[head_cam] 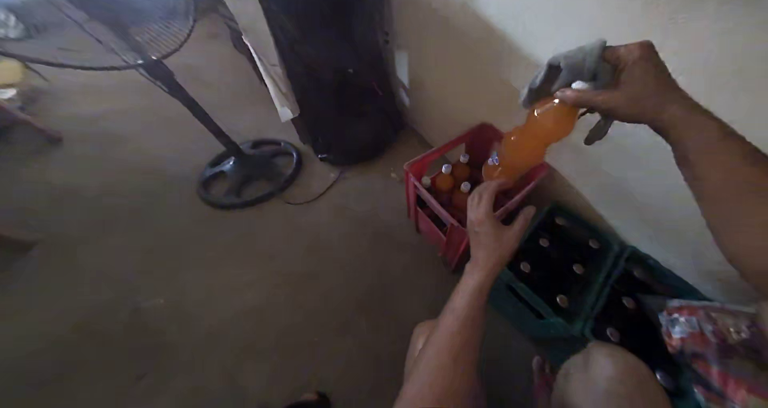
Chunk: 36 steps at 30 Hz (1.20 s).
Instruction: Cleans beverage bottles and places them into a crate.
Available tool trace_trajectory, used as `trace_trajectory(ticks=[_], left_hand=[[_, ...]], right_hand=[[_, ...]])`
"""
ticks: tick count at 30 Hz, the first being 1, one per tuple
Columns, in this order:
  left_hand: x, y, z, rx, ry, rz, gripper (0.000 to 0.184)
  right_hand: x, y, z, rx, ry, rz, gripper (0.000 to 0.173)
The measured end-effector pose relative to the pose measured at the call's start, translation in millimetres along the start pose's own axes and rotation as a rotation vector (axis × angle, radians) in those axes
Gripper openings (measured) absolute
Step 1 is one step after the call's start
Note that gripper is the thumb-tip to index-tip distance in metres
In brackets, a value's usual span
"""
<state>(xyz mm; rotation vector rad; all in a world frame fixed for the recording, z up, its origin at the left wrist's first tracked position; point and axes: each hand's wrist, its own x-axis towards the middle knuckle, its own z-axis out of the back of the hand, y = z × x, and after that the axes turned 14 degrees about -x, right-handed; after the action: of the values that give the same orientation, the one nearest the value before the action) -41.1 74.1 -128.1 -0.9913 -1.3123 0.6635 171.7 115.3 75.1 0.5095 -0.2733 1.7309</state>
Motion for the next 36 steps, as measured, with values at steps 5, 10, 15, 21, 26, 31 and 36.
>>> trace_trajectory(ticks=[5, 10, 15, 21, 26, 31, 36], left_hand=[[5.8, -12.4, 29.3, -0.298, 0.487, 0.294, 0.102], [-50.7, -27.6, 18.4, -0.973, 0.692, 0.314, 0.091], [-73.0, -46.2, -0.4, -1.059, 0.556, 0.346, 0.084], [-64.8, -51.7, 0.9, -0.930, 0.475, 0.319, 0.086], [-63.9, -62.0, -3.6, -0.877, 0.403, 0.333, 0.084], [-67.0, -65.7, -4.9, -0.905, 0.266, 0.432, 0.053], [-66.8, -66.1, -1.4, -0.826, -0.040, 0.484, 0.039]], right_hand=[[-30.1, 53.6, 70.7, 0.239, 0.081, 0.109, 0.017], [-49.6, 94.8, 84.0, 0.353, 0.220, 0.122, 0.008], [-71.2, 92.6, 115.2, 0.111, 0.128, -0.001, 0.042], [-102.4, 126.4, 118.3, -0.180, -0.158, 0.145, 0.037], [-84.8, 120.8, 48.5, -0.464, -0.134, 0.535, 0.059], [-122.0, 135.9, 0.7, -0.203, -0.202, 0.457, 0.042], [-215.3, 152.1, -65.8, -0.135, -0.246, 0.140, 0.046]])
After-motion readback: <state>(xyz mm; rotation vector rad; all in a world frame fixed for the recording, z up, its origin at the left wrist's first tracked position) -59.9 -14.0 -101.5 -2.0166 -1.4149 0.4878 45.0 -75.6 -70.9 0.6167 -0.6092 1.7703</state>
